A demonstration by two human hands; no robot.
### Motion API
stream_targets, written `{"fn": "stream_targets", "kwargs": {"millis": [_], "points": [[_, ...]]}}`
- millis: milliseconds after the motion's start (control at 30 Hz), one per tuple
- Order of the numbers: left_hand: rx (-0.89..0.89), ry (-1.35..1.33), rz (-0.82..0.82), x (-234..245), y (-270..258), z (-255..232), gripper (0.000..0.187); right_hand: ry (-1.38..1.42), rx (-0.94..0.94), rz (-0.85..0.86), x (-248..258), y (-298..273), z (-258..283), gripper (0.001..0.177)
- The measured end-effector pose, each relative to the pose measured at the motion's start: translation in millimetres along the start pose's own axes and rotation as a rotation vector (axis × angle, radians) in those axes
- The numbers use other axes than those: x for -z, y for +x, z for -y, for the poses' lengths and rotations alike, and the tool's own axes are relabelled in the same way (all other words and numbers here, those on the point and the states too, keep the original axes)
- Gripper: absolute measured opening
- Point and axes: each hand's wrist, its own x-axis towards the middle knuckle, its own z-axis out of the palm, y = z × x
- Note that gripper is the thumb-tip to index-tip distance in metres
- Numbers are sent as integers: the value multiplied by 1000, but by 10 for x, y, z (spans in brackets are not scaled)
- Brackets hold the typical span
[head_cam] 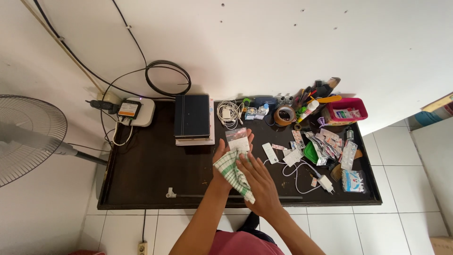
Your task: The person wipes several small blister packs and a long strip of pills with a green-and-white checkered cloth on a cluttered table, then places them into a red plastic tray. The table also holds notebooks, cables, and other miscellaneous items.
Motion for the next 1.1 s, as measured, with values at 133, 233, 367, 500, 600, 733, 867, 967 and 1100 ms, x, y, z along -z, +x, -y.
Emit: {"fn": "stream_targets", "kwargs": {"millis": [133,233,367,500,600,733,867,967,1100], "points": [[134,-123,-252,-150,-10,132,88,-79,-62,-69,-61,36,-231,61],[137,-185,-190,-10,-13,162,88,-93,-152,-177,-43,155,-313,84],[145,-330,-55,283,-5,220,89,-57,-101,-167,-88,166,-208,82],[139,-468,89,448,38,190,91,39,-21,-13,-74,23,12,62],[13,137,15,289,20,93,73,186,-69,-24,-84,-40,39,53],[-40,205,-307,-19,40,49,78,556,-193,-150,-115,-190,-62,44],[-190,372,-358,263,57,1,27,1104,-963,-433,-258,-468,-343,53],[-193,460,-396,450,62,26,18,997,-1430,-668,-29,-207,-221,53],[-118,275,-350,327,72,121,43,1049,-1444,-624,67,14,-77,51]]}}
